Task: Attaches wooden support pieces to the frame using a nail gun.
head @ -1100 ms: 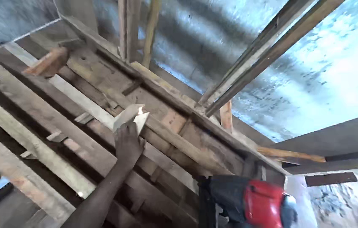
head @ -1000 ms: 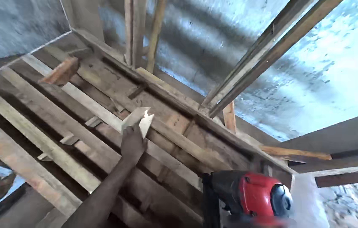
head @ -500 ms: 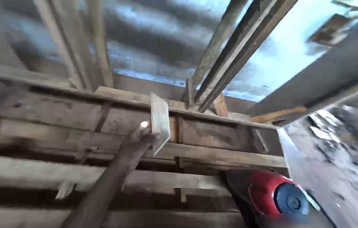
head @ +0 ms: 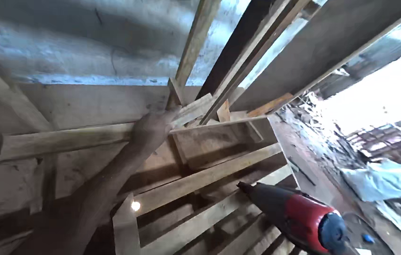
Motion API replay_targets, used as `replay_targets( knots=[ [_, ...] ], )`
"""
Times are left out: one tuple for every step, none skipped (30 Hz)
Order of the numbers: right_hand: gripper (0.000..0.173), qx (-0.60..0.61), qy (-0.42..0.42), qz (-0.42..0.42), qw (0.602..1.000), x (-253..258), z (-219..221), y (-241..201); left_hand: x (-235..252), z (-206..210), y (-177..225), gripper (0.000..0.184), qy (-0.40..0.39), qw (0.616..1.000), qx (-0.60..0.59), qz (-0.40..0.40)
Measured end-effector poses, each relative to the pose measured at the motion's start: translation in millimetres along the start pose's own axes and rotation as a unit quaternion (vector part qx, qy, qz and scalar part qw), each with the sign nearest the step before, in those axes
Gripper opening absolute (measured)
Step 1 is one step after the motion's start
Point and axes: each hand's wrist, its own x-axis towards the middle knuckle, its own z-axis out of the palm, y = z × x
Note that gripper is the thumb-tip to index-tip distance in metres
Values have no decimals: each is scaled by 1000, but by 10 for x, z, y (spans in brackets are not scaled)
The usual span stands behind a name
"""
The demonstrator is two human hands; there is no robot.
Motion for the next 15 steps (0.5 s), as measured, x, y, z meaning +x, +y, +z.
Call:
replay_targets(
  knots=[
    [46, 4, 29, -12, 1000, 4, 100, 146, -28, 128, -81, 61, 37, 999, 21, 23],
    [42, 36, 103, -88, 990, 35, 280, 474, -65, 224, -136, 60, 63, 997, 38, 39],
    [43, 69, 143, -129, 979, 65, 365, 671, -109, 273, -161, 60, 76, 995, 46, 49],
    [46, 88, 142, -124, 978, 82, 378, 755, -132, 286, -174, 60, 85, 994, 50, 54],
    [44, 104, 139, -105, 979, 95, 386, 797, -145, 276, -177, 60, 85, 993, 56, 55],
    [41, 115, 140, -94, 979, 82, 372, 771, -147, 263, -174, 60, 81, 993, 60, 53],
    [36, 132, 150, -100, 975, 78, 357, 737, -147, 255, -166, 60, 81, 994, 60, 53],
    [32, 147, 164, -126, 967, 90, 349, 731, -149, 249, -160, 59, 78, 994, 59, 52],
    [33, 159, 169, -151, 961, 98, 331, 726, -150, 241, -164, 60, 75, 994, 56, 52],
    [38, 170, 169, -162, 957, 109, 325, 743, -151, 231, -181, 60, 77, 994, 48, 59],
    [41, 174, 170, -159, 957, 121, 325, 776, -153, 208, -197, 59, 74, 995, 37, 64],
    [42, 166, 167, -155, 959, 138, 325, 798, -154, 169, -201, 57, 61, 996, 23, 61],
    [43, 148, 160, -157, 963, 148, 310, 776, -154, 97, -177, 57, 31, 998, 8, 46],
    [41, 117, 144, -151, 971, 151, 257, 698, -149, -7, -123, 57, -10, 1000, -6, 26],
    [41, 78, 102, -108, 986, 137, 137, 513, -137, -81, -77, 57, -41, 999, -11, 7]
  ],
)
